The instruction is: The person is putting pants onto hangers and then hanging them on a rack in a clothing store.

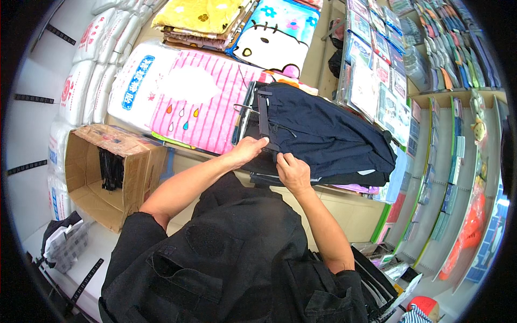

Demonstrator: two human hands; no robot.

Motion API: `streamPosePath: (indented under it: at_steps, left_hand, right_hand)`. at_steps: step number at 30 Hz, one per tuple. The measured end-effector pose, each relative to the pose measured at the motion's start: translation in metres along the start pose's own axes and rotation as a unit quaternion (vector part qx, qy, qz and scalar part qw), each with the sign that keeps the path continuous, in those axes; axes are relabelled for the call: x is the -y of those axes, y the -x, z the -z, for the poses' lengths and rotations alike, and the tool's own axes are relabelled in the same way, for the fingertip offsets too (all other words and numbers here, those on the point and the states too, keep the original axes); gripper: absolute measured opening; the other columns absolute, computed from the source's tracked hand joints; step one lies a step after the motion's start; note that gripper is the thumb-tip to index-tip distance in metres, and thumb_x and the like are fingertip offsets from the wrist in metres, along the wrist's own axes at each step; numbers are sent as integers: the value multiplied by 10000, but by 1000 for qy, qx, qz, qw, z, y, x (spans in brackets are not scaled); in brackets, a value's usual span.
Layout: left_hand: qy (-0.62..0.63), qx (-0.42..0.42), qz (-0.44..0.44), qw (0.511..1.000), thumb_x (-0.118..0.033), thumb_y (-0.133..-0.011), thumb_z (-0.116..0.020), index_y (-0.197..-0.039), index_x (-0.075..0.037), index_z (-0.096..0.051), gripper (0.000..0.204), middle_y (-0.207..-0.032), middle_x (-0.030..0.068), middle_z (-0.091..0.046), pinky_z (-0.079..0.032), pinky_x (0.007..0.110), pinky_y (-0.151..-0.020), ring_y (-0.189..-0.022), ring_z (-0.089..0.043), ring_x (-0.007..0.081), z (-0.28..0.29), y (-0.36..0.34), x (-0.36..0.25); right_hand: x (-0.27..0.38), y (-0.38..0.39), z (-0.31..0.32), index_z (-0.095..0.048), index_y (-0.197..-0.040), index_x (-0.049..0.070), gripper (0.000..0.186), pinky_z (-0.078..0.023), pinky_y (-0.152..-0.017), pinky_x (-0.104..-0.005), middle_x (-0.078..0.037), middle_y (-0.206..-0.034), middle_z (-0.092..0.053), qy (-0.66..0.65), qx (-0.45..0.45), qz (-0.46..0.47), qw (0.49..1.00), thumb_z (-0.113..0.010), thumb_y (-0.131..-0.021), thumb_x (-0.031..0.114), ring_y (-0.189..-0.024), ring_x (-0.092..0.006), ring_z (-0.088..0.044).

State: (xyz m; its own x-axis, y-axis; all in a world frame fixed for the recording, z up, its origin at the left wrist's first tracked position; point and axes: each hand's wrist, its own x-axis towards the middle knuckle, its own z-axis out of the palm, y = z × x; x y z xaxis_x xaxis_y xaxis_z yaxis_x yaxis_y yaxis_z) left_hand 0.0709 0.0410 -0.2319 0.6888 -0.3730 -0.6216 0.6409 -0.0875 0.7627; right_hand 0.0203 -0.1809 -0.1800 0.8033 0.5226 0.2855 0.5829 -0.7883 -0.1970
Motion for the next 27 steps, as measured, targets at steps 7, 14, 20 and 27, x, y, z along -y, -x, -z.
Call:
streamPosePath:
  at_steps: [7, 14, 20, 27]
  left_hand:
    - [-2, -13, 12, 1000, -605, -1022, -634, -588, -109, -564, 663, -581, -33, -482, -283, 352, -521, -543, -393, 99, -7, 2, -6]
    - [-33, -38, -10, 999, -641, -1023, -638, -605, -176, -532, 634, -578, -71, -435, -264, 296, -510, -529, -374, 70, -31, 15, -21]
    - [-16, 50, -64, 997, -655, -1028, -633, -748, -73, -633, 646, -700, -22, -564, -378, 311, -572, -632, -474, 102, -40, 18, -26]
    - [-361, -144, -280, 878, -204, -953, -753, -1162, -40, -640, 289, -1057, 147, -658, -533, 446, -901, -1012, -662, 325, -15, -5, -12]
  right_hand:
    - [2, -3, 3, -667, -1107, 88, 293, -524, -608, -347, -29, -858, -570, 9, 8, 34, 999, -772, -838, 136, -667, -195, -643]
    - [13, -11, 18, -603, -1365, 64, 526, -564, -781, -415, -118, -1144, -683, -29, 0, -108, 994, -776, -881, 177, -956, -311, -680]
    - [-8, 7, 29, -682, -1356, 38, 417, -580, -943, -414, -169, -1243, -753, -139, 3, -218, 966, -777, -970, 164, -1106, -360, -729]
    - [-60, 69, 60, -663, -1391, -64, 527, -489, -1117, -362, -225, -1349, -734, -307, -79, -418, 851, -750, -1041, 321, -1274, -273, -689]
